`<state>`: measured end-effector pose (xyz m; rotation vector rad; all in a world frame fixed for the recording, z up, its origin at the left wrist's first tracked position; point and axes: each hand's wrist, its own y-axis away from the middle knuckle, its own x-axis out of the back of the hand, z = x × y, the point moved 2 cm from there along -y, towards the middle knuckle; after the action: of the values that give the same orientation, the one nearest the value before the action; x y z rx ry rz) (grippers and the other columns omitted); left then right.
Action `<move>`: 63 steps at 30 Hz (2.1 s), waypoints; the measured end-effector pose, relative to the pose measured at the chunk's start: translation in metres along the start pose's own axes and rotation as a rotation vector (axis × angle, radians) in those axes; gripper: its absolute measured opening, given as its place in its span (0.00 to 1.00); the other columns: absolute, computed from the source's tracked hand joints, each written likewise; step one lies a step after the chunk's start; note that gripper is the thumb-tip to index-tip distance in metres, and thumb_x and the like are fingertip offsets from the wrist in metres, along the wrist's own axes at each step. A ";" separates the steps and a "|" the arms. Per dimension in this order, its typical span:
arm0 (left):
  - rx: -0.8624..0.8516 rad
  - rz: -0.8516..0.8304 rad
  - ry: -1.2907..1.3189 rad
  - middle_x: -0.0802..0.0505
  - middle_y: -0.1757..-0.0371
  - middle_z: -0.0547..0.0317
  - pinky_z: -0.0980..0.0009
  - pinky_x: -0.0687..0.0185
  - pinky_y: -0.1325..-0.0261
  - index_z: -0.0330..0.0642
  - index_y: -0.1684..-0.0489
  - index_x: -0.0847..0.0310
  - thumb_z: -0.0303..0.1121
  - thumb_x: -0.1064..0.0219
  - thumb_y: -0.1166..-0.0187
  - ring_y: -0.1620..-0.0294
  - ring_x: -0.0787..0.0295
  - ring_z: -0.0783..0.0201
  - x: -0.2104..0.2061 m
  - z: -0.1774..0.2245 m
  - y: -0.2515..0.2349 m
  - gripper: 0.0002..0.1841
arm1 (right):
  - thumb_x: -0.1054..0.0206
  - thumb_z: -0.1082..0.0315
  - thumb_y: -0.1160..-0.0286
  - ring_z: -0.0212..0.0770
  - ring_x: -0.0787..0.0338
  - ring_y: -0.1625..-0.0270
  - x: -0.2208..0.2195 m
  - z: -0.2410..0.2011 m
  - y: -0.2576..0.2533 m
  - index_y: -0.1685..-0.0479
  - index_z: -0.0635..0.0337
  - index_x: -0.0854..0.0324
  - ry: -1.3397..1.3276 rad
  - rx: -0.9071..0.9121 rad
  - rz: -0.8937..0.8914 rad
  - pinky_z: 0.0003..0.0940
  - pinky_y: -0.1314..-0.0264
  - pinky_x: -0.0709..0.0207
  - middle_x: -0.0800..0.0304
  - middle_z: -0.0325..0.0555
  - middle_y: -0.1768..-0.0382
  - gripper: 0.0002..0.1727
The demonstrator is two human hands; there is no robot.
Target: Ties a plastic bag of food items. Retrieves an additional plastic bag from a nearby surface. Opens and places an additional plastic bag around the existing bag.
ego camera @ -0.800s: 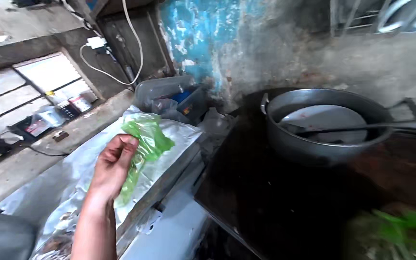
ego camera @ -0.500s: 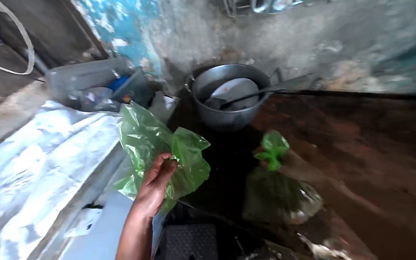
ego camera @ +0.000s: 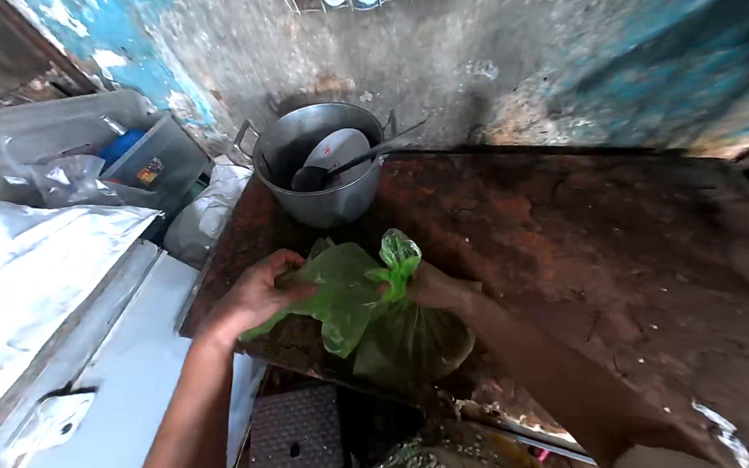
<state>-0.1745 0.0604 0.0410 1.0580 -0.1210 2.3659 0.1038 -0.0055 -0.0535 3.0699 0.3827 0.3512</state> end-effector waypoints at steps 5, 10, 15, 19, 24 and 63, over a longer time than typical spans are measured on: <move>0.106 0.280 -0.261 0.07 0.56 0.42 0.35 0.18 0.44 0.37 0.44 0.14 0.38 0.21 0.27 0.53 0.09 0.43 0.019 -0.012 -0.009 0.18 | 0.30 0.74 0.24 0.23 0.14 0.45 -0.008 -0.003 -0.005 0.30 0.70 0.27 -0.136 -0.110 0.010 0.21 0.40 0.19 0.12 0.45 0.44 0.24; 0.131 -0.026 -0.199 0.09 0.64 0.47 0.45 0.19 0.50 0.34 0.57 0.12 0.52 0.26 0.26 0.60 0.12 0.53 0.007 -0.026 0.007 0.24 | 0.29 0.64 0.20 0.30 0.13 0.43 -0.003 0.004 -0.010 0.24 0.69 0.30 -0.189 -0.190 0.160 0.28 0.38 0.18 0.13 0.50 0.40 0.28; 0.344 -0.384 -0.445 0.11 0.41 0.30 0.33 0.30 0.27 0.29 0.43 0.14 0.45 0.22 0.27 0.34 0.17 0.34 0.021 -0.055 0.048 0.26 | 0.33 0.67 0.18 0.26 0.14 0.52 0.009 0.010 -0.013 0.33 0.70 0.27 -0.278 -0.160 0.205 0.24 0.45 0.18 0.14 0.44 0.51 0.21; 0.293 -0.026 0.116 0.07 0.53 0.65 0.71 0.14 0.40 0.37 0.39 0.18 0.34 0.32 0.24 0.51 0.11 0.75 0.042 -0.069 0.086 0.18 | 0.30 0.70 0.21 0.25 0.13 0.49 0.008 0.012 -0.011 0.31 0.70 0.28 -0.254 -0.170 0.166 0.22 0.44 0.18 0.13 0.44 0.47 0.23; 0.349 -0.143 0.279 0.05 0.59 0.73 0.77 0.11 0.49 0.44 0.45 0.15 0.34 0.23 0.35 0.59 0.09 0.79 0.049 -0.069 0.104 0.19 | 0.30 0.64 0.19 0.26 0.14 0.52 0.006 0.008 -0.017 0.32 0.69 0.27 -0.272 -0.219 0.271 0.24 0.45 0.18 0.14 0.44 0.50 0.23; 0.823 1.004 -0.007 0.11 0.49 0.37 0.46 0.19 0.48 0.30 0.36 0.20 0.54 0.33 0.18 0.54 0.14 0.49 0.122 -0.202 0.217 0.31 | 0.33 0.54 0.15 0.27 0.23 0.67 -0.001 0.009 -0.035 0.38 0.66 0.20 -0.120 -0.213 0.358 0.26 0.57 0.26 0.20 0.39 0.66 0.22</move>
<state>-0.4856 -0.0118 0.0181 1.6327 0.4769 3.4520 0.0966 0.0281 -0.0641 2.9177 -0.1992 0.1973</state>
